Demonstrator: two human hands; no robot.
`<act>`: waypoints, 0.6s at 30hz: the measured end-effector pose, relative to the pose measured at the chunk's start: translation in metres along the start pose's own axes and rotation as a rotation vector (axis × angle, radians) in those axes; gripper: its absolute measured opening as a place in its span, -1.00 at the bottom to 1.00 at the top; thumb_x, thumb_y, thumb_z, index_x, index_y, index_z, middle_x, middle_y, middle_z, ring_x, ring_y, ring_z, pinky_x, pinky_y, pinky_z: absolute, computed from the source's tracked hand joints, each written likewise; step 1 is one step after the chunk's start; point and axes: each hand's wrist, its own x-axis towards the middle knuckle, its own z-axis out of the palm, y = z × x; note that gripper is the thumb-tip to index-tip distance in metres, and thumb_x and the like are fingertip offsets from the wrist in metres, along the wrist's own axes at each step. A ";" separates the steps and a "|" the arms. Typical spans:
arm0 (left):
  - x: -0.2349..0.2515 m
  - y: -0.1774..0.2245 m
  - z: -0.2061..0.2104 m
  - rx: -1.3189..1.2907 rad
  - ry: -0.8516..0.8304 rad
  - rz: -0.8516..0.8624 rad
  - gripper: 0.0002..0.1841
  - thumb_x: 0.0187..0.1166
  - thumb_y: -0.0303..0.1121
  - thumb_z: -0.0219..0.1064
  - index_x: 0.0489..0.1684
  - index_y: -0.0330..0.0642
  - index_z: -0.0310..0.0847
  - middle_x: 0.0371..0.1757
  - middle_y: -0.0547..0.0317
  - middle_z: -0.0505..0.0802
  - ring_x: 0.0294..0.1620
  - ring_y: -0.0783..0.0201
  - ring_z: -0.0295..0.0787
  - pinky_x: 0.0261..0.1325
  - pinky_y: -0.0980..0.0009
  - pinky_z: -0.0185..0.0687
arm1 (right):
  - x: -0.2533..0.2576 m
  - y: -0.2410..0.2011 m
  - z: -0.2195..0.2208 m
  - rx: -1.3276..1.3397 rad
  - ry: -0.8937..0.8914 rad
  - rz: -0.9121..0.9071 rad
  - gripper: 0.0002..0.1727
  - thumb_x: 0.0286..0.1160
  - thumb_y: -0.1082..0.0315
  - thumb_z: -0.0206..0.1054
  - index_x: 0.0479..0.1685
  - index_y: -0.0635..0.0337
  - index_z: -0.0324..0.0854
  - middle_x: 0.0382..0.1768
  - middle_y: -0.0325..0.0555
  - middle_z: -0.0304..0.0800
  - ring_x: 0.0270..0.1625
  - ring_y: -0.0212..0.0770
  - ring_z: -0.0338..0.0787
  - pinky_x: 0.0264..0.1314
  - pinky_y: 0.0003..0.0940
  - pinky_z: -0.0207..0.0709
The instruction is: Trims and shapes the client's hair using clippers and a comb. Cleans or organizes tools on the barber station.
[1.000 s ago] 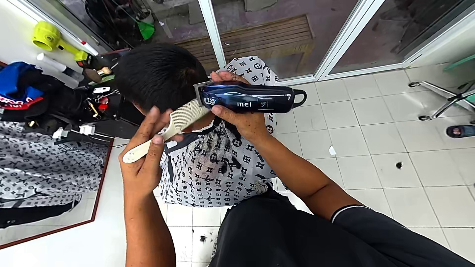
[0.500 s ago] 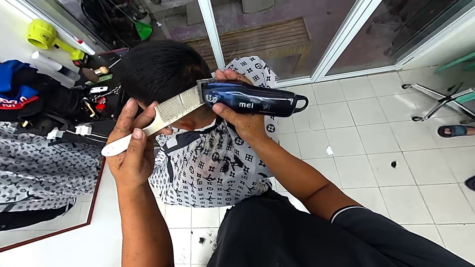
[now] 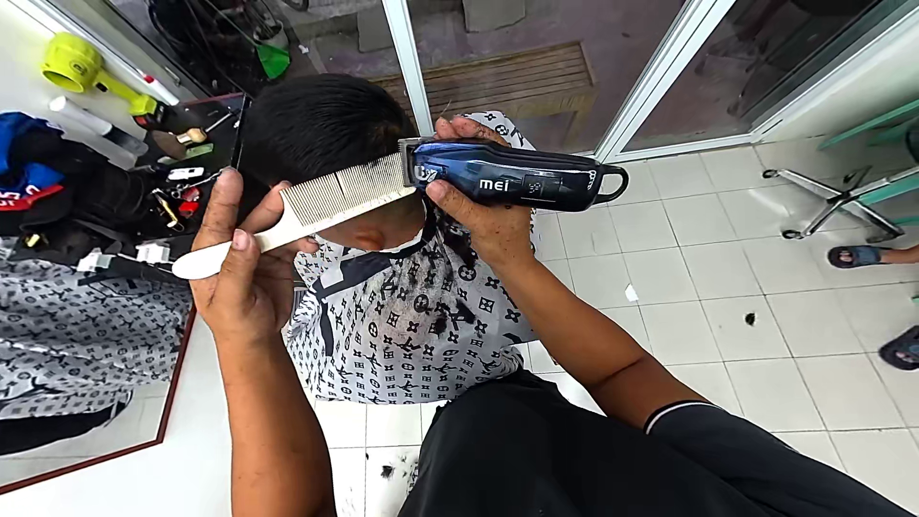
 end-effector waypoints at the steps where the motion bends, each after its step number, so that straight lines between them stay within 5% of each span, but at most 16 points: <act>1: -0.001 0.001 0.001 -0.001 0.004 0.000 -0.47 0.78 -0.19 0.17 0.73 -0.03 0.26 0.39 0.21 0.82 0.11 0.29 0.90 0.12 0.41 0.83 | 0.000 -0.003 0.005 -0.023 -0.028 -0.006 -0.28 0.19 0.53 0.62 0.40 0.66 0.42 0.35 0.27 0.71 0.48 -0.09 0.70 0.63 -0.21 0.52; 4: -0.013 0.007 -0.002 0.055 0.022 -0.091 -0.51 0.79 -0.24 0.08 0.70 -0.05 0.35 0.34 0.20 0.85 -0.02 0.32 0.91 0.02 0.51 0.81 | 0.003 -0.017 0.016 -0.095 -0.161 -0.006 -0.25 0.20 0.48 0.63 0.41 0.69 0.40 0.34 0.25 0.70 0.44 -0.20 0.69 0.60 -0.35 0.50; 8: -0.016 0.007 -0.007 0.061 -0.019 -0.175 -0.55 0.81 -0.22 0.03 0.65 0.03 0.37 0.36 0.21 0.83 -0.10 0.34 0.92 -0.12 0.54 0.81 | 0.030 -0.017 0.003 -0.062 -0.111 -0.076 -0.39 0.13 0.52 0.66 0.21 0.57 0.52 0.16 0.19 0.80 0.30 -0.09 0.81 0.48 -0.17 0.66; 18: 0.032 0.007 0.019 -0.023 0.119 -0.011 -0.41 0.80 -0.35 -0.10 0.82 -0.08 -0.20 0.41 0.17 0.79 0.03 0.24 0.93 0.03 0.39 0.88 | 0.071 -0.015 -0.002 -0.185 -0.048 0.017 -0.39 0.14 0.51 0.69 0.20 0.54 0.53 0.01 0.14 0.85 0.14 -0.11 0.88 0.29 -0.19 0.79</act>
